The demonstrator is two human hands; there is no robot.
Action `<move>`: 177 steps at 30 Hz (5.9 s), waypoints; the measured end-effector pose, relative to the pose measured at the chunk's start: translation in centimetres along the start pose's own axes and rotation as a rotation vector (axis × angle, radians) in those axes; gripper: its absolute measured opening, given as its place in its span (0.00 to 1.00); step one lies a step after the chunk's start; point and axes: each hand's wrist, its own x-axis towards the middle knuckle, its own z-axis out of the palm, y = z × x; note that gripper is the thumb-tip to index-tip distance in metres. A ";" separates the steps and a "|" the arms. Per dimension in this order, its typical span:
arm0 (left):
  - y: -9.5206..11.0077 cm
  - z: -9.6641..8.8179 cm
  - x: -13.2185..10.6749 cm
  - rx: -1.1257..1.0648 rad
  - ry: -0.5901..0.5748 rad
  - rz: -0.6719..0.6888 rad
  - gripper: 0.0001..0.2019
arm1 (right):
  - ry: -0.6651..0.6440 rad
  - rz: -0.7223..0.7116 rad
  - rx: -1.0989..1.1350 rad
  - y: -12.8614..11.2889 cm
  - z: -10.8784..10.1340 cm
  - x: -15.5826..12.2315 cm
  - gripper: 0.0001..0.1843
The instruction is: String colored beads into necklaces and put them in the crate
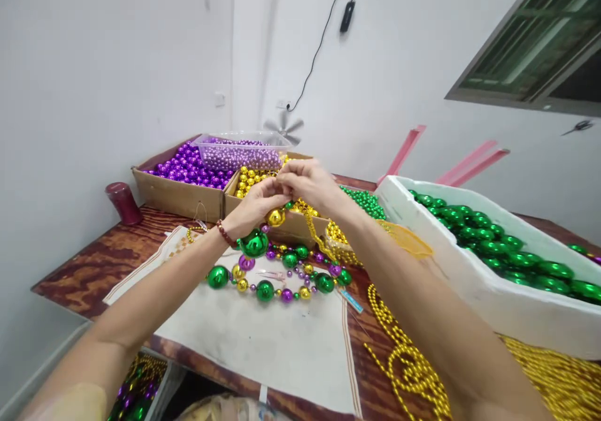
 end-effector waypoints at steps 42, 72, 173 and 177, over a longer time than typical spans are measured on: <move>-9.4 -6.8 -7.0 -0.154 0.232 -0.858 0.12 | 0.230 -0.050 -0.392 17.0 15.9 -14.9 0.20; -14.2 -7.2 -8.9 0.247 0.371 -0.409 0.13 | -0.075 0.291 -0.021 15.6 12.5 -10.3 0.18; -17.8 -11.9 -9.0 0.434 0.399 -0.115 0.09 | -0.075 0.448 0.053 20.9 11.9 -9.8 0.05; -17.6 -12.5 -9.0 0.195 0.418 -0.290 0.14 | -0.011 0.512 0.607 21.3 10.5 -13.0 0.04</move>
